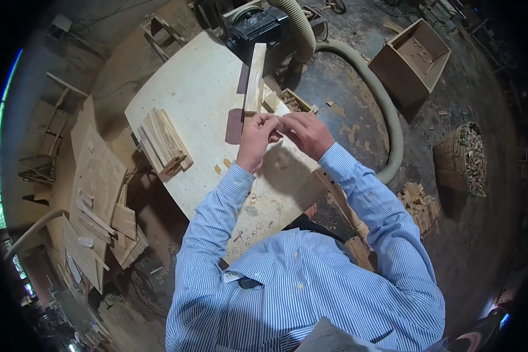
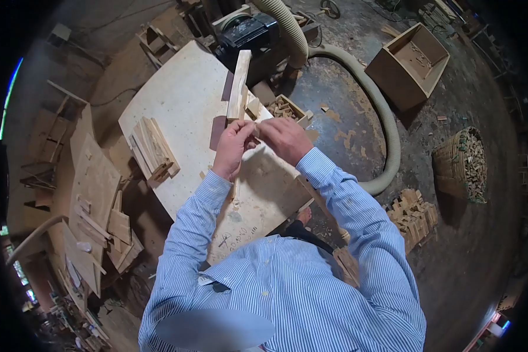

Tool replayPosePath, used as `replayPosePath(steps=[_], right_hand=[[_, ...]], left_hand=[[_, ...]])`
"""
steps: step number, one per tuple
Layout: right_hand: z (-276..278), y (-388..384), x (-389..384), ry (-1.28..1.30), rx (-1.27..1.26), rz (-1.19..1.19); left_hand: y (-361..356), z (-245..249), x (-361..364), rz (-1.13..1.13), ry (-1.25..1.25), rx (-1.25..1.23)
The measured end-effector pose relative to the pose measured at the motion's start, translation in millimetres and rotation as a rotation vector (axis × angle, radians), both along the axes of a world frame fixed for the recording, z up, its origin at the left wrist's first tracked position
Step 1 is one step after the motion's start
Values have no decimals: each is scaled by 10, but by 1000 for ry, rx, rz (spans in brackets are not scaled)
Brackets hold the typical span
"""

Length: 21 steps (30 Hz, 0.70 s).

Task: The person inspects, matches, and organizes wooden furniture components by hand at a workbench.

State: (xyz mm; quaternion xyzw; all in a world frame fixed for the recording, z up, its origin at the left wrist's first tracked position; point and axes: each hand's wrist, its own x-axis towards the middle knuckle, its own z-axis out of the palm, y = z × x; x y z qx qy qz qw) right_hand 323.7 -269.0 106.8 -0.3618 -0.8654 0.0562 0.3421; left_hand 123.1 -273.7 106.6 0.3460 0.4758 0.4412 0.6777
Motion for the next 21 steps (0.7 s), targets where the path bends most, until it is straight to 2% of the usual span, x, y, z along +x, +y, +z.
replayPosePath(steps=[2, 4, 5, 6, 7, 8, 10, 12, 16, 21], right_hand=[[-135, 151, -76, 220, -226, -83], [-341, 441, -164, 557, -457, -220], [-305, 589, -178, 611, -565, -277], [-260, 741, -173, 664, -673, -335], [-232, 873, -183, 645, -720, -370], [-269, 1009, -220, 733, -763, -377], [-367, 1248, -291, 714, -743, -443], [-516, 1454, -352, 734, -778, -458], [-734, 1585, -455, 796, -892, -512], [-783, 1577, -559, 677, -945, -429]], left_hand=[[86, -74, -65, 5, 24, 10], [126, -137, -120, 117, 577, 469], [105, -129, -150, 154, 749, 558], [107, -184, -177, 155, 745, 545], [134, -270, -218, 157, 938, 636], [159, -313, -242, 156, 1130, 726], [215, -420, -247, 99, 1139, 634], [328, -580, -234, 149, 1308, 788], [478, -700, -180, 62, 1366, 798], [614, -714, -193, -30, 1428, 780]])
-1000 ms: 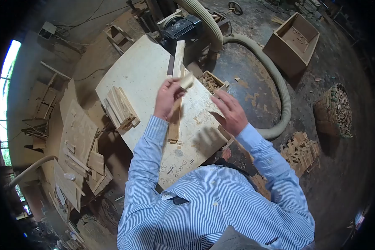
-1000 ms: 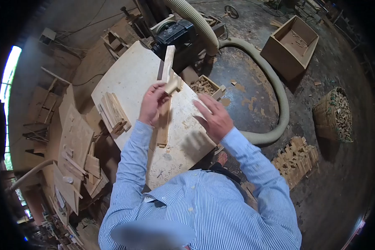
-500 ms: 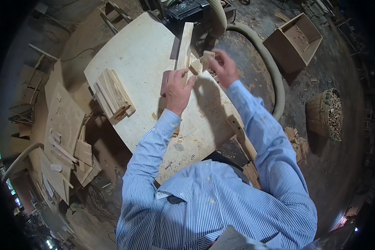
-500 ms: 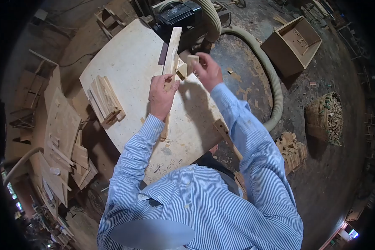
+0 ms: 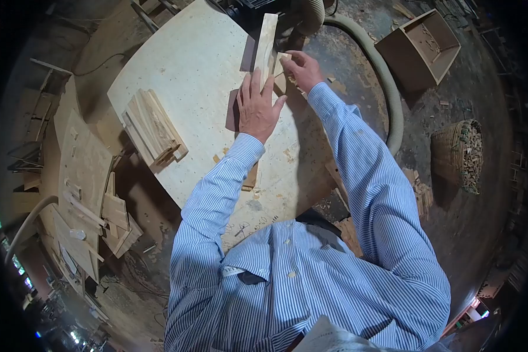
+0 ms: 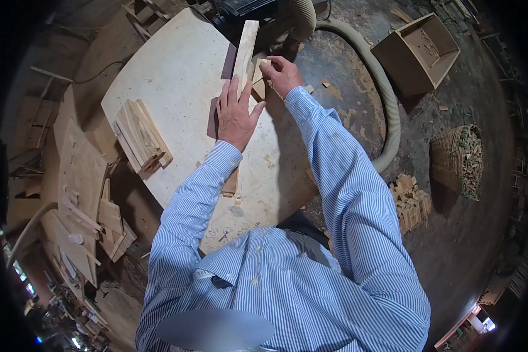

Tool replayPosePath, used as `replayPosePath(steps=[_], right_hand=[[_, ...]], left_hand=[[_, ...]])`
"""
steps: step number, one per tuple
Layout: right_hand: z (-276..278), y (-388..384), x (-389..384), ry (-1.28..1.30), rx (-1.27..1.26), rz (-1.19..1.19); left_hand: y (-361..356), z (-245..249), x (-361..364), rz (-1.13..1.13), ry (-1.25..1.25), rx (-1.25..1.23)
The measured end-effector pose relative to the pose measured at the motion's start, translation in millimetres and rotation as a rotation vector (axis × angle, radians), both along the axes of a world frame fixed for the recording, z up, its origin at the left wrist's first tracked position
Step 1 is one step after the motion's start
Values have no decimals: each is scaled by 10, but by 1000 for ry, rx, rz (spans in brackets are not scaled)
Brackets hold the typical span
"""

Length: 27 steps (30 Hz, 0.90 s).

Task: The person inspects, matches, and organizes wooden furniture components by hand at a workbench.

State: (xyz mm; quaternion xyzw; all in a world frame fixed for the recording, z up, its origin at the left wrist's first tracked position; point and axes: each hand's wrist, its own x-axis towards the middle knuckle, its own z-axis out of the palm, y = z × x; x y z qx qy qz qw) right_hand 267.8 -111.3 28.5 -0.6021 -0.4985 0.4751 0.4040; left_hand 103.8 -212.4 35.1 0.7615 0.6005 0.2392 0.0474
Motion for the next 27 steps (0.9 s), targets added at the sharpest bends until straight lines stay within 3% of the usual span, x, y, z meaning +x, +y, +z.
replayPosePath(steps=[15, 17, 19, 22, 27], right_hand=[[210, -9, 184, -250, -22, 252], [49, -18, 291, -285, 84, 271], [40, -271, 386, -146, 136, 47], [281, -927, 816, -47, 176, 66], [523, -2858, 1778, -341, 84, 139]], left_hand=[[71, 178, 291, 86, 235, -82], [86, 187, 326, 95, 221, -79], [65, 184, 340, 96, 229, -63], [31, 210, 374, 117, 259, -49], [-80, 218, 430, 143, 329, -42]])
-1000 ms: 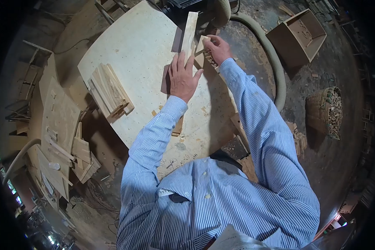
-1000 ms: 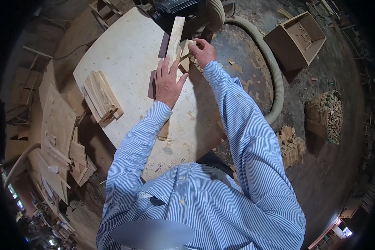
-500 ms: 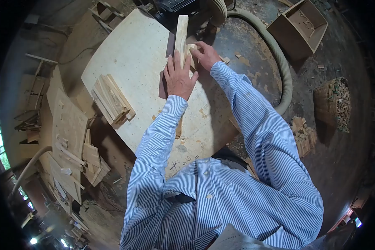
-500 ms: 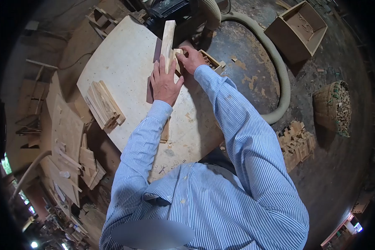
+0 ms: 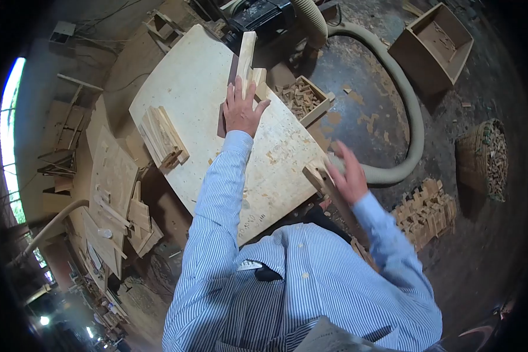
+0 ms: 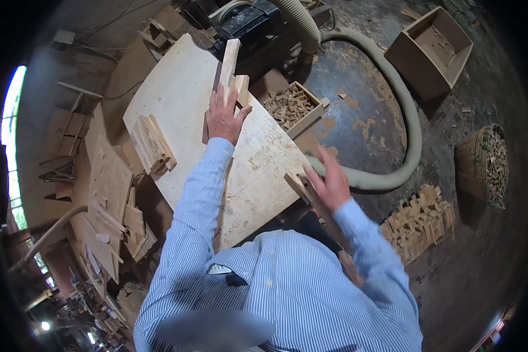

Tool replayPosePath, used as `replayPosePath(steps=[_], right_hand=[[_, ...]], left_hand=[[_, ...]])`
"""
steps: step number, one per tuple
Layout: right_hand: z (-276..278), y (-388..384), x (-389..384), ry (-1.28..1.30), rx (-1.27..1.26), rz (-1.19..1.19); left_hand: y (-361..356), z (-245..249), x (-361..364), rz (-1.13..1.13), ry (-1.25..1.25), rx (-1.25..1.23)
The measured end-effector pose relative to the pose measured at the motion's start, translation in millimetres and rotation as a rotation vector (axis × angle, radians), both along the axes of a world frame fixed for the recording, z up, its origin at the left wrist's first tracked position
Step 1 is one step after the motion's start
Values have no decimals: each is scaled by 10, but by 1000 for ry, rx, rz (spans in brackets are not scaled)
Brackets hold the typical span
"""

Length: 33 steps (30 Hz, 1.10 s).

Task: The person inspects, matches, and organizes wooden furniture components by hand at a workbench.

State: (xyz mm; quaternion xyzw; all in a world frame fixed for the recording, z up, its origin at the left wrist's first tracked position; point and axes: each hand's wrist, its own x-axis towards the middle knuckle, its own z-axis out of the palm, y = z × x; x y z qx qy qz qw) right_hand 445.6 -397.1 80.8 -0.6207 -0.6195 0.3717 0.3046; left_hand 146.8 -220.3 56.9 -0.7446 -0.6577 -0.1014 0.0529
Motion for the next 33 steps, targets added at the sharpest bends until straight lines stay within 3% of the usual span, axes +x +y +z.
replayPosePath(steps=[3, 6, 10, 13, 33], right_hand=[[-192, -1043, 360, -82, -69, 51], [-193, -1583, 432, -162, -106, 79], [-305, -1630, 463, -181, -139, 82], [-270, -1652, 439, -234, -256, 77], [-917, -1597, 265, -309, -64, 44]], left_hand=[[0, -59, 57, -4, -35, 34], [-95, -88, 106, 38, -3, 27], [-178, -70, 213, 61, 95, 51], [-227, -157, 279, 59, 30, 53], [-190, -476, -19, 53, 19, 147]])
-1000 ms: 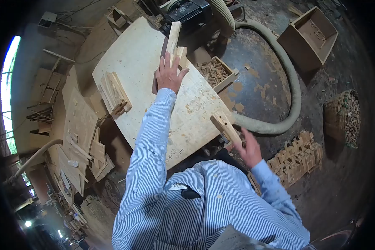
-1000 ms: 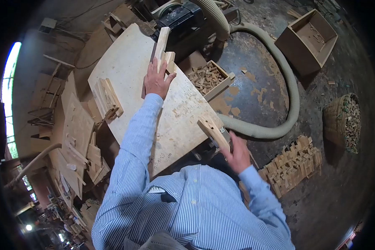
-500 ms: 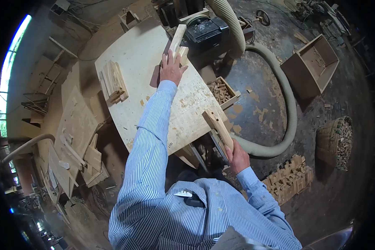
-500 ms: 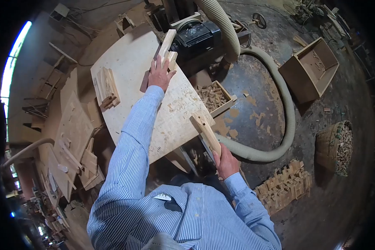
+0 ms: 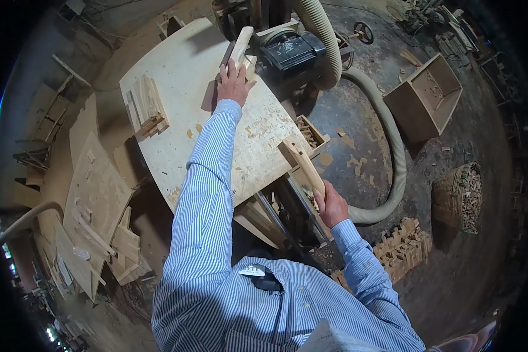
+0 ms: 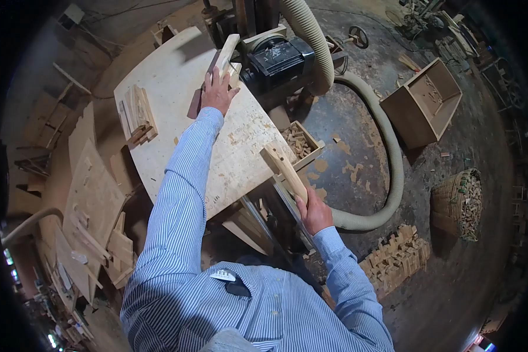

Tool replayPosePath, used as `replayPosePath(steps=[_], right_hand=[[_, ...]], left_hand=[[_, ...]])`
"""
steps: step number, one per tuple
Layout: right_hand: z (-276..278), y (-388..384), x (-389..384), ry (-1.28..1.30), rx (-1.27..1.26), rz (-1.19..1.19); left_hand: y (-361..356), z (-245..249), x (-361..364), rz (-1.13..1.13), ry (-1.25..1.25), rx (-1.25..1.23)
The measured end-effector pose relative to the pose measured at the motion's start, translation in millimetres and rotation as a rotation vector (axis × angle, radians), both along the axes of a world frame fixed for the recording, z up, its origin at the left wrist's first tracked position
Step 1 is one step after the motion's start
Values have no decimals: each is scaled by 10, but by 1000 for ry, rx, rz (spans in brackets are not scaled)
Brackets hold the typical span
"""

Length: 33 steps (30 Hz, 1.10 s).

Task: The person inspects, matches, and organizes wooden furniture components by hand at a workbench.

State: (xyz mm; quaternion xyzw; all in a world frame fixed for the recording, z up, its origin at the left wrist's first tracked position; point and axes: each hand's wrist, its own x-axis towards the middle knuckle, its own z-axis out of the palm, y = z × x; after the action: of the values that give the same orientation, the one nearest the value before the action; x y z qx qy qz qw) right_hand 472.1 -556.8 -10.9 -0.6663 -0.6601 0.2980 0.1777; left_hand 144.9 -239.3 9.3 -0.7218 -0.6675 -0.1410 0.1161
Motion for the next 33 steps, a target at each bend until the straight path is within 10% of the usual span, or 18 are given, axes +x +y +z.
replayPosePath(steps=[33], right_hand=[[627, 148, 89, 48, -72, -113]], left_hand=[[876, 512, 101, -216, 210, -35]])
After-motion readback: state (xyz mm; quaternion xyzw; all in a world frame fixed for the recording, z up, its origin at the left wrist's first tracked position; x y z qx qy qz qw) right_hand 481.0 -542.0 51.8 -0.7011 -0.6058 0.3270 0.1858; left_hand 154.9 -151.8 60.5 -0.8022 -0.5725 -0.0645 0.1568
